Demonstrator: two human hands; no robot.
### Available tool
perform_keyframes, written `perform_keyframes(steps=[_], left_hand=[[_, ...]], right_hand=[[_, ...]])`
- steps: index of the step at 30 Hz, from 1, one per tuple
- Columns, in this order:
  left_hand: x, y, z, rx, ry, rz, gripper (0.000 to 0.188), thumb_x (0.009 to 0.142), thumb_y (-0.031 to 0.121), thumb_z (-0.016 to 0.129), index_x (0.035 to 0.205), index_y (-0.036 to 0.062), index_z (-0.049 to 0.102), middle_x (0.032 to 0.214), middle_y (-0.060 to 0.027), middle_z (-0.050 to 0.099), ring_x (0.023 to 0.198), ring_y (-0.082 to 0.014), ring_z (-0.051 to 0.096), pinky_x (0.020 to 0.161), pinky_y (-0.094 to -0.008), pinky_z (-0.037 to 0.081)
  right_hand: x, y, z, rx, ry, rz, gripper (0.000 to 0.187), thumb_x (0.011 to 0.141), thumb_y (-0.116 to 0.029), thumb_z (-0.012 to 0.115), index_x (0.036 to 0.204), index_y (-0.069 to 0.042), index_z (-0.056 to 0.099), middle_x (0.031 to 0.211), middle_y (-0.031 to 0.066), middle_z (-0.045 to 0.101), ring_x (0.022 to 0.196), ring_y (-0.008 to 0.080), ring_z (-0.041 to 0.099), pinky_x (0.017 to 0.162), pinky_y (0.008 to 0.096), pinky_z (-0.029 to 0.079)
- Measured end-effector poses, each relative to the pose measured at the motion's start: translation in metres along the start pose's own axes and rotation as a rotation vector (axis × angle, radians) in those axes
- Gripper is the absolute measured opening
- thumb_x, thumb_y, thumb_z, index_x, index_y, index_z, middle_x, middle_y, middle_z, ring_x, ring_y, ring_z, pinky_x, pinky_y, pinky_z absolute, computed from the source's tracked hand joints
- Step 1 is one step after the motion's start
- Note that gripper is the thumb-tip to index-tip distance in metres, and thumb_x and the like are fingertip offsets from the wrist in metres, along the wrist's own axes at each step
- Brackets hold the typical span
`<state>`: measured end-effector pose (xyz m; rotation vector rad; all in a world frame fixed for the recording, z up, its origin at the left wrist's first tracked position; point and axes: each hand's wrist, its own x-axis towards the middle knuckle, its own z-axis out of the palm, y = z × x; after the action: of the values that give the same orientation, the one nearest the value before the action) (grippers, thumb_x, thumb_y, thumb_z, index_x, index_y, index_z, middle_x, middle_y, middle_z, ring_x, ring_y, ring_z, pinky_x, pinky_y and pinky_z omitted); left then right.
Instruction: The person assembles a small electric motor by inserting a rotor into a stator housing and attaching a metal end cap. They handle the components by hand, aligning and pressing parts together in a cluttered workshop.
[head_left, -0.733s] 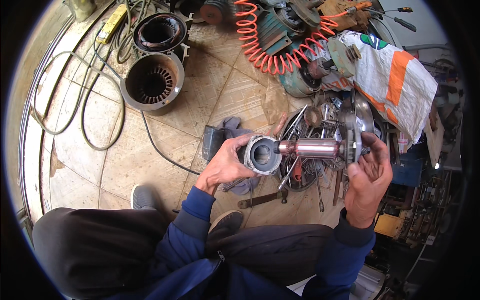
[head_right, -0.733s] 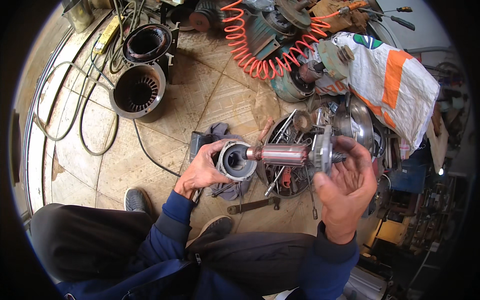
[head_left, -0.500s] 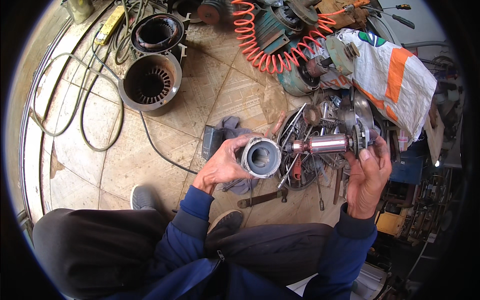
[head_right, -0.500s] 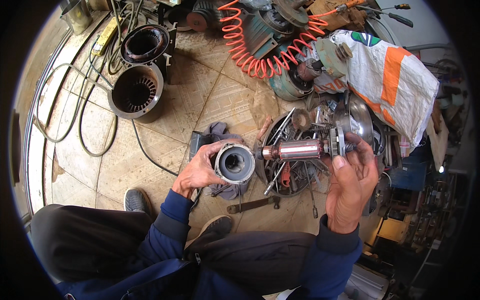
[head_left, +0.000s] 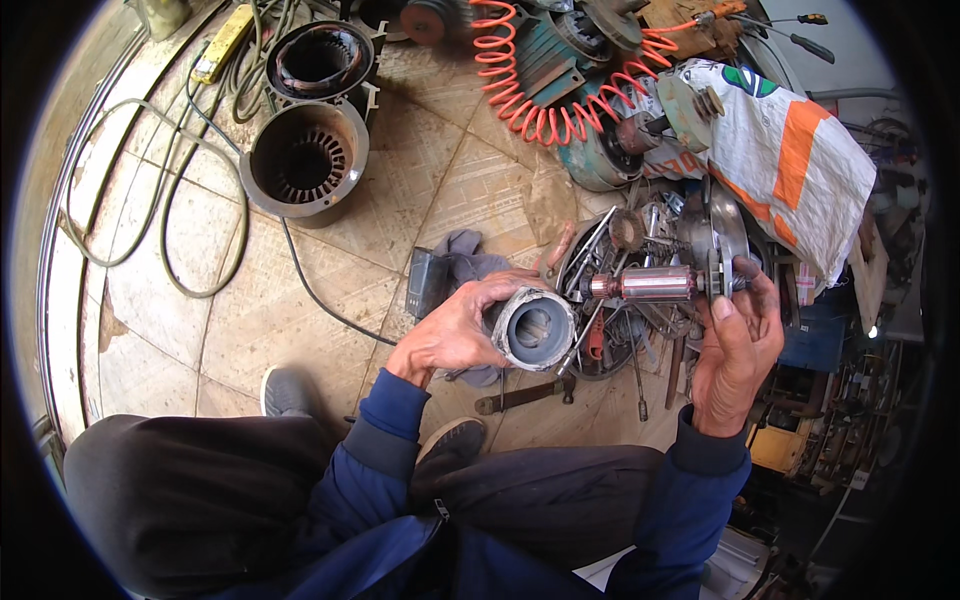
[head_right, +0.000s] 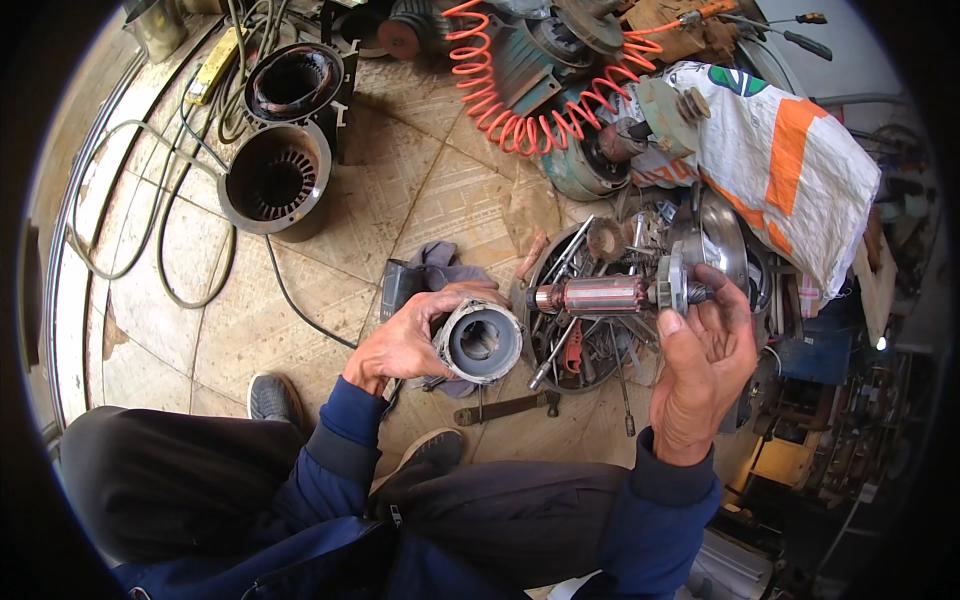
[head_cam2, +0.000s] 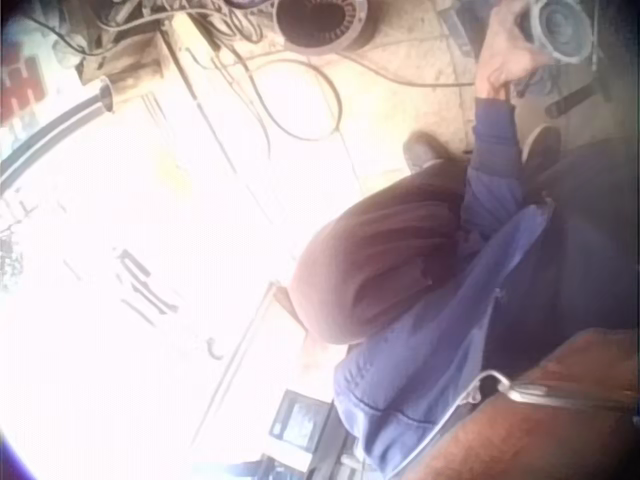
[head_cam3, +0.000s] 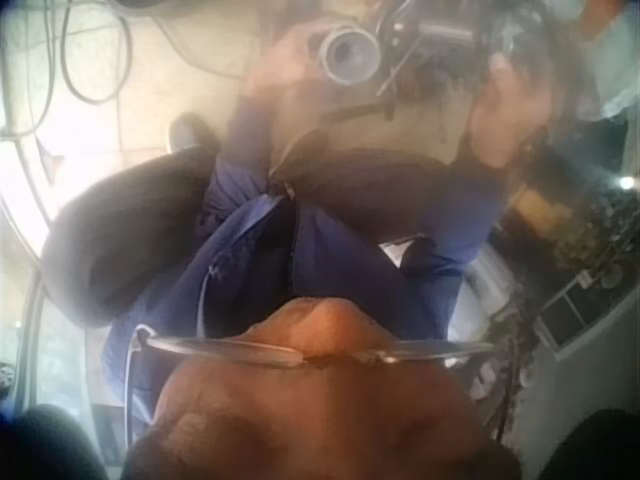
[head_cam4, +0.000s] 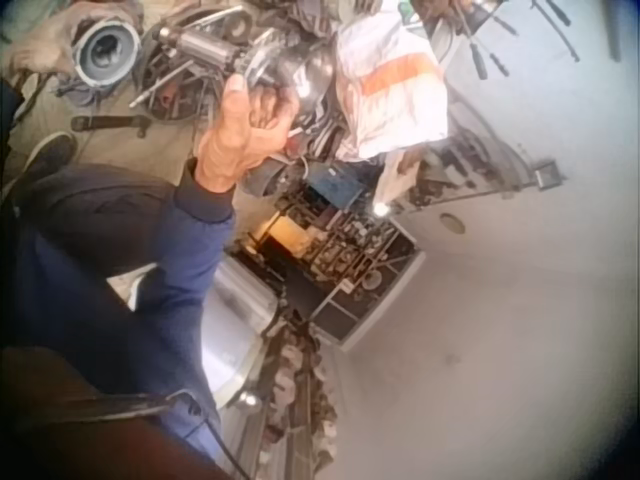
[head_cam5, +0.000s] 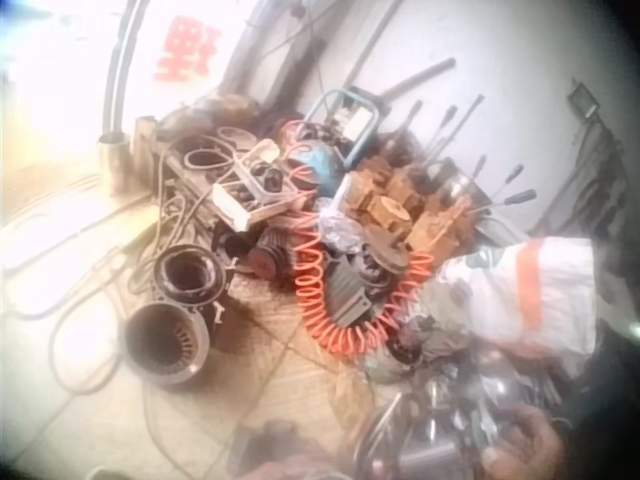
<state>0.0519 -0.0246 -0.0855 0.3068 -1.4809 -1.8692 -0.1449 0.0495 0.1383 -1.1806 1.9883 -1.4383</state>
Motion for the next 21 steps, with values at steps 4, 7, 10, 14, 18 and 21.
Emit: perform_keyframes(steps=[4, 7, 10, 14, 18, 21], left_hand=[[0.002, 0.006, 0.000, 0.001, -0.012, -0.005, 0.072, 0.056, 0.008, 0.090, 0.125, 0.0074, 0.069, 0.133, -0.0095, 0.065, 0.133, -0.0277, 0.053, 0.118, -0.0425, 0.035], [0.004, 0.011, -0.001, 0.072, -0.027, 0.008, 0.072, 0.055, 0.008, 0.088, 0.124, 0.0080, 0.069, 0.133, -0.0086, 0.065, 0.136, -0.0303, 0.050, 0.120, -0.0450, 0.033], [0.006, 0.015, 0.000, 0.155, -0.024, 0.021, 0.072, 0.054, 0.007, 0.086, 0.124, 0.0083, 0.069, 0.134, -0.0083, 0.065, 0.138, -0.0324, 0.048, 0.121, -0.0468, 0.031], [0.005, 0.016, 0.001, 0.182, -0.013, -0.002, 0.076, 0.052, 0.006, 0.083, 0.127, 0.0090, 0.068, 0.138, -0.0079, 0.063, 0.141, -0.0325, 0.045, 0.121, -0.0476, 0.031], [0.005, 0.021, 0.000, 0.205, -0.029, -0.028, 0.081, 0.051, 0.004, 0.082, 0.130, 0.0099, 0.066, 0.141, -0.0066, 0.060, 0.143, -0.0318, 0.043, 0.121, -0.0476, 0.030], [0.005, 0.021, -0.001, 0.208, -0.026, -0.015, 0.081, 0.050, 0.003, 0.082, 0.129, 0.0102, 0.066, 0.141, -0.0059, 0.061, 0.143, -0.0317, 0.043, 0.122, -0.0474, 0.030]], right_hand=[[0.001, 0.002, -0.001, 0.003, -0.023, -0.014, 0.061, 0.083, -0.010, 0.072, 0.134, 0.010, 0.046, 0.107, 0.0117, 0.061, 0.103, 0.0183, 0.063, 0.095, 0.0370, 0.055], [0.000, 0.000, 0.002, 0.008, -0.013, -0.022, 0.062, 0.082, -0.010, 0.073, 0.134, 0.010, 0.046, 0.108, 0.0119, 0.061, 0.103, 0.0184, 0.063, 0.095, 0.0380, 0.055], [-0.001, -0.001, 0.006, 0.020, 0.001, -0.030, 0.062, 0.082, -0.010, 0.072, 0.134, 0.010, 0.046, 0.109, 0.0127, 0.061, 0.102, 0.0181, 0.063, 0.096, 0.0382, 0.054], [-0.001, -0.001, 0.003, 0.003, -0.022, -0.019, 0.062, 0.082, -0.010, 0.071, 0.135, 0.010, 0.045, 0.111, 0.0139, 0.061, 0.102, 0.0181, 0.062, 0.096, 0.0373, 0.054], [0.000, -0.002, 0.003, -0.010, -0.029, -0.021, 0.062, 0.083, -0.009, 0.069, 0.136, 0.011, 0.044, 0.111, 0.0146, 0.061, 0.104, 0.0181, 0.062, 0.096, 0.0362, 0.053], [-0.001, -0.003, 0.007, 0.004, -0.022, -0.026, 0.061, 0.083, -0.009, 0.069, 0.135, 0.011, 0.044, 0.111, 0.0151, 0.062, 0.104, 0.0179, 0.062, 0.095, 0.0365, 0.054]])
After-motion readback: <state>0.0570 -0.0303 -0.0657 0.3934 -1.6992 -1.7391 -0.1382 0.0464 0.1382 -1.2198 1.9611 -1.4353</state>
